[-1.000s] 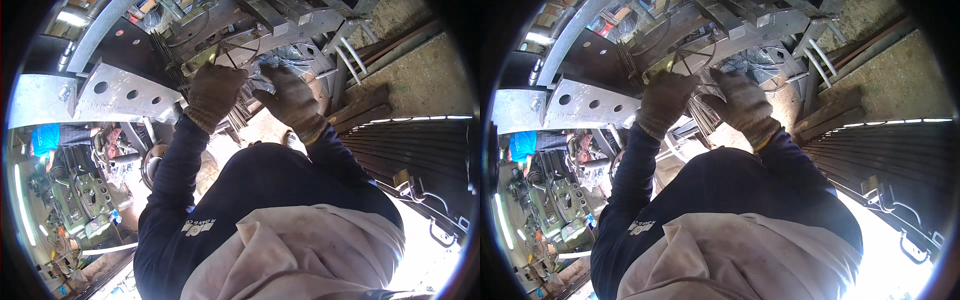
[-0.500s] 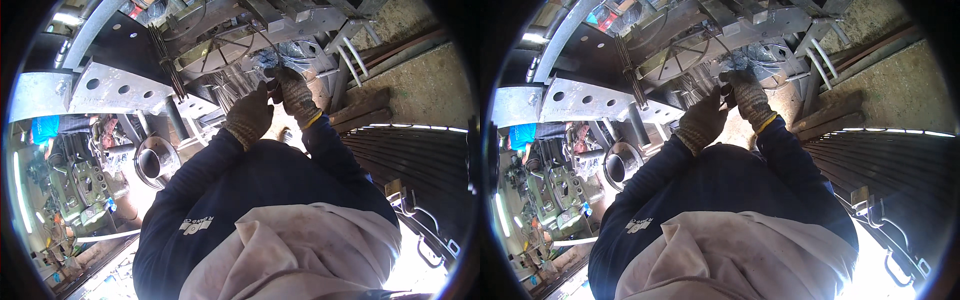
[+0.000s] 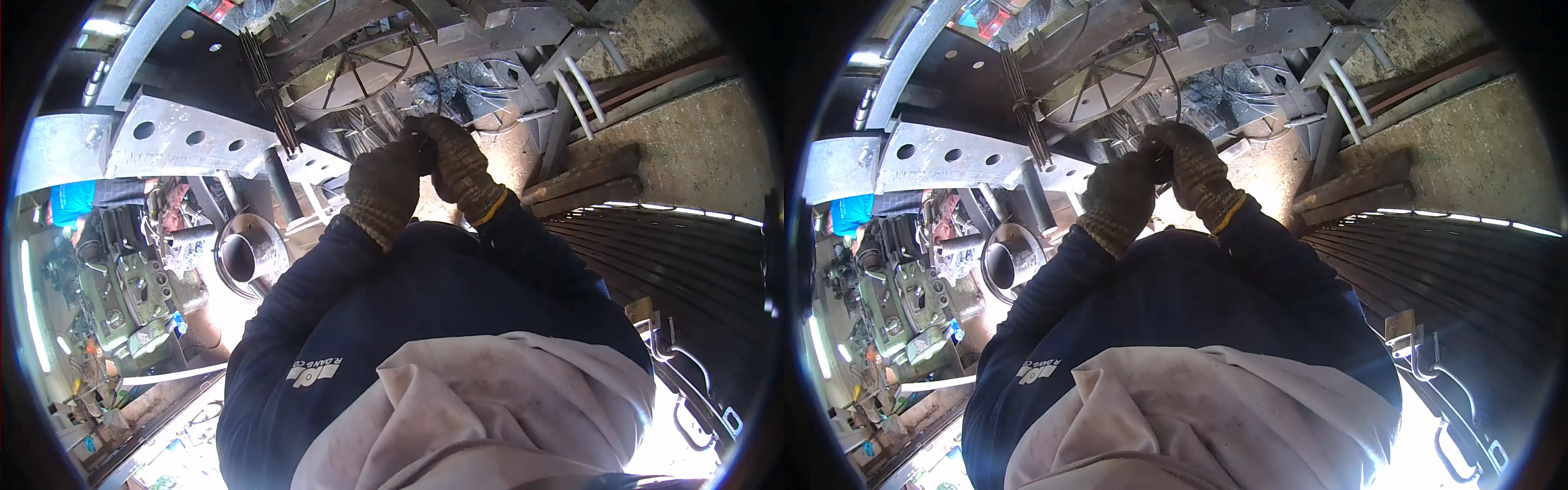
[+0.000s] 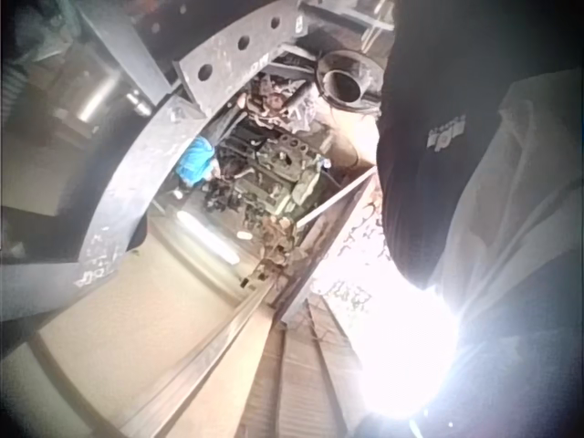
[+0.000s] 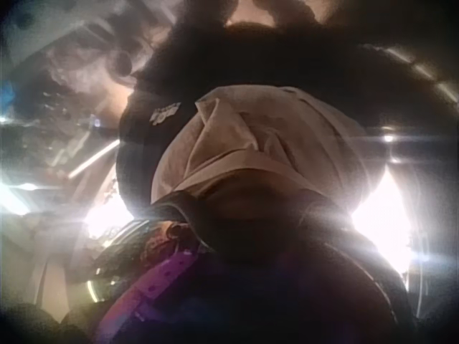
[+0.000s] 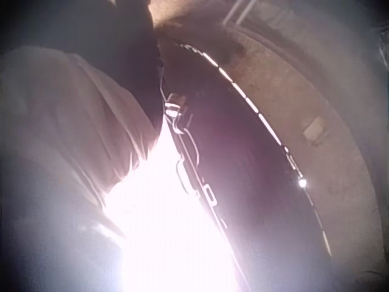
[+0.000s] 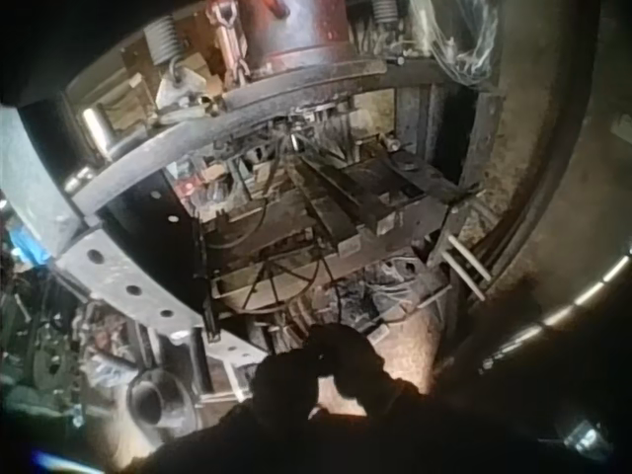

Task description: The person uses their hands to position and secure thin metal rods and components within a large industrial press or assembly fixture on a fabrication floor.

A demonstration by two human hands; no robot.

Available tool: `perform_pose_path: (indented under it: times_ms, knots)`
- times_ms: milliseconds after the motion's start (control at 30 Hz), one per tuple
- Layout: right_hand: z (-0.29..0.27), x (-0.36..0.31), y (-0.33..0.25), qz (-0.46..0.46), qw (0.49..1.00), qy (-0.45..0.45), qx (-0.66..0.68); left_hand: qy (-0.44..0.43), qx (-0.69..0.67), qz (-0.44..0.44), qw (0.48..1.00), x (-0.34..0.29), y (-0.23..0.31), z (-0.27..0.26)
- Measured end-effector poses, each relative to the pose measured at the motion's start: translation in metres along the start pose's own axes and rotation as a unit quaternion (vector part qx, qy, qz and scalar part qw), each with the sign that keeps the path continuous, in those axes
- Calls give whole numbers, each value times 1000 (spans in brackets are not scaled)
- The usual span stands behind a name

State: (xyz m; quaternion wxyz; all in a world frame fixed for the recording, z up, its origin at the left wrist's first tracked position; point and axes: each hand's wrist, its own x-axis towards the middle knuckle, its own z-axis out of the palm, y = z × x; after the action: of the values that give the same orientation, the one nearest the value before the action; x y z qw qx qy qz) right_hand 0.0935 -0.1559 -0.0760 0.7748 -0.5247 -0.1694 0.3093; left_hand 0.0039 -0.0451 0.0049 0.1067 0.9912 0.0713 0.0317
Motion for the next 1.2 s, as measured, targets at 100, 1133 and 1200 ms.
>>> perform_pose_path:
  times_ms: [100,1133,1200]
  knots:
    - [-2,-1,-21,114,993,7,-16,-4,-18,3,1000,-1,-5,12]
    - [33,123,-9,65,910,57,405,64,64,184,979,17,-85,-3]
    - [17,126,-6,82,904,7,419,89,25,166,982,31,-66,-1]
